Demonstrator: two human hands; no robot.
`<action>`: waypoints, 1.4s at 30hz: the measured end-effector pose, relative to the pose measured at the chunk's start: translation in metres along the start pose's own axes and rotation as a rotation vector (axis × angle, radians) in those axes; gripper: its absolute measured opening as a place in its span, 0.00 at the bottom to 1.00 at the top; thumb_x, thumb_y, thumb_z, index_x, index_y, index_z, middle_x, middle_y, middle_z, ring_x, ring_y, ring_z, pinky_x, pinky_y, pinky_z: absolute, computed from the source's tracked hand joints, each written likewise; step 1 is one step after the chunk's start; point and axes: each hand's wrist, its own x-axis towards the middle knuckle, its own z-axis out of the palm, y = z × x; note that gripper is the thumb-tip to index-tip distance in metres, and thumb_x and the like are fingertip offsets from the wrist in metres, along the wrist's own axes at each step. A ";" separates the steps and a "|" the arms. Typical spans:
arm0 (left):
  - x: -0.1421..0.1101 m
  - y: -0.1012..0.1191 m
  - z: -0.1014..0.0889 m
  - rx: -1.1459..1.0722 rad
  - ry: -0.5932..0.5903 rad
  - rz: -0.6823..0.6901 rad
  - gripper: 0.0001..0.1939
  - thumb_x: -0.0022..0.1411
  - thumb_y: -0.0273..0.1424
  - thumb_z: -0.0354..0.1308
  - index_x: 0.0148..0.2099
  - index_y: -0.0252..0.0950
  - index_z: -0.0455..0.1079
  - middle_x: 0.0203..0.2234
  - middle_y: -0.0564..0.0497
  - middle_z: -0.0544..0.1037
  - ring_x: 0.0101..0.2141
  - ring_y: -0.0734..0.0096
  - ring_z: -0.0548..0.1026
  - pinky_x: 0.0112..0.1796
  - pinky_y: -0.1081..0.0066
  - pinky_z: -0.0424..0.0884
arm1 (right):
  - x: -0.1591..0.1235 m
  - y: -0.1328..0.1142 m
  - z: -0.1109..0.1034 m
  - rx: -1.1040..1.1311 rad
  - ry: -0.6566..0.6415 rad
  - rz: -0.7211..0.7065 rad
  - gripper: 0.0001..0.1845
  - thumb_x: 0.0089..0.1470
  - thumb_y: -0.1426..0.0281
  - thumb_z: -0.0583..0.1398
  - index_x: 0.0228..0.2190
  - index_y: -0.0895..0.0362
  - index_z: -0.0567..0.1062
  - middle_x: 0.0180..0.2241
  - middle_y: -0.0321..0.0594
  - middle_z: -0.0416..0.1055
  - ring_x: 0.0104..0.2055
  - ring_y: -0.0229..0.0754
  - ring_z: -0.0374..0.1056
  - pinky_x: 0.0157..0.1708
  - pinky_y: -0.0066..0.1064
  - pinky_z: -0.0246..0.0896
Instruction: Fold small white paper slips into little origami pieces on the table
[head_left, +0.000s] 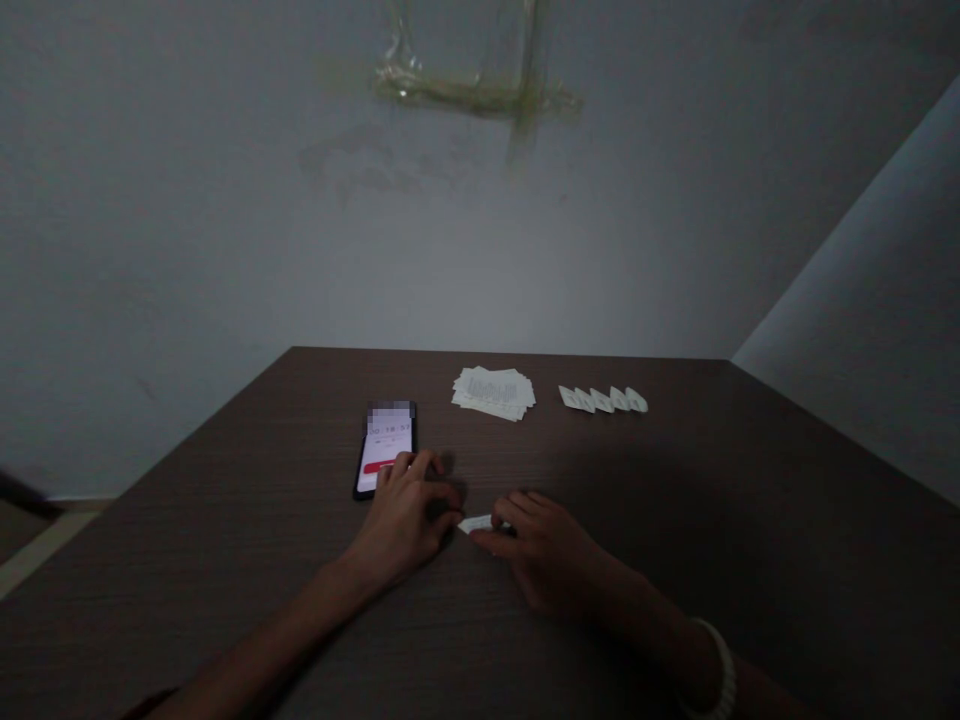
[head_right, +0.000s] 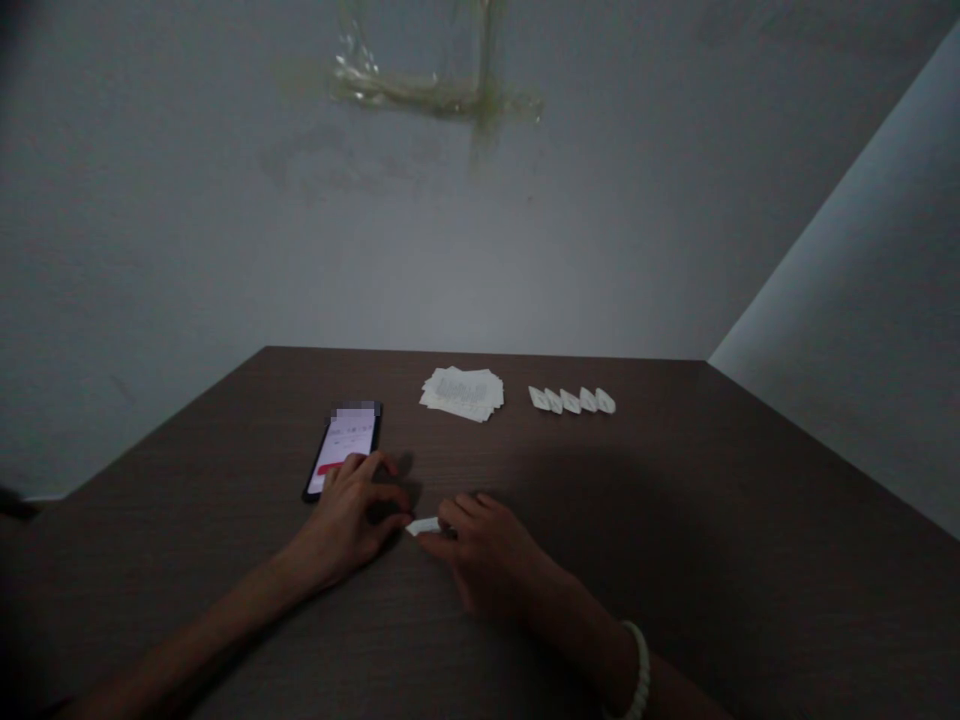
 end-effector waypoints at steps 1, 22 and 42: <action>0.000 0.000 0.000 0.000 0.002 -0.001 0.02 0.56 0.28 0.63 0.32 0.41 0.76 0.42 0.48 0.68 0.44 0.53 0.63 0.43 0.53 0.62 | -0.001 0.000 0.001 0.004 0.007 0.004 0.24 0.52 0.75 0.59 0.52 0.54 0.69 0.43 0.45 0.66 0.42 0.46 0.59 0.40 0.36 0.55; -0.006 -0.004 0.005 -0.089 -0.058 0.134 0.07 0.61 0.26 0.56 0.38 0.41 0.75 0.41 0.49 0.69 0.45 0.58 0.64 0.44 0.59 0.59 | -0.004 0.021 0.013 0.297 0.307 0.316 0.06 0.53 0.75 0.63 0.35 0.57 0.73 0.38 0.40 0.70 0.41 0.44 0.63 0.42 0.36 0.57; -0.004 -0.002 0.005 -0.378 0.115 0.154 0.04 0.62 0.29 0.57 0.34 0.38 0.72 0.30 0.51 0.75 0.36 0.65 0.69 0.39 0.64 0.63 | -0.008 0.027 0.016 0.541 0.580 0.283 0.04 0.52 0.73 0.65 0.26 0.55 0.76 0.26 0.35 0.74 0.29 0.38 0.67 0.33 0.30 0.57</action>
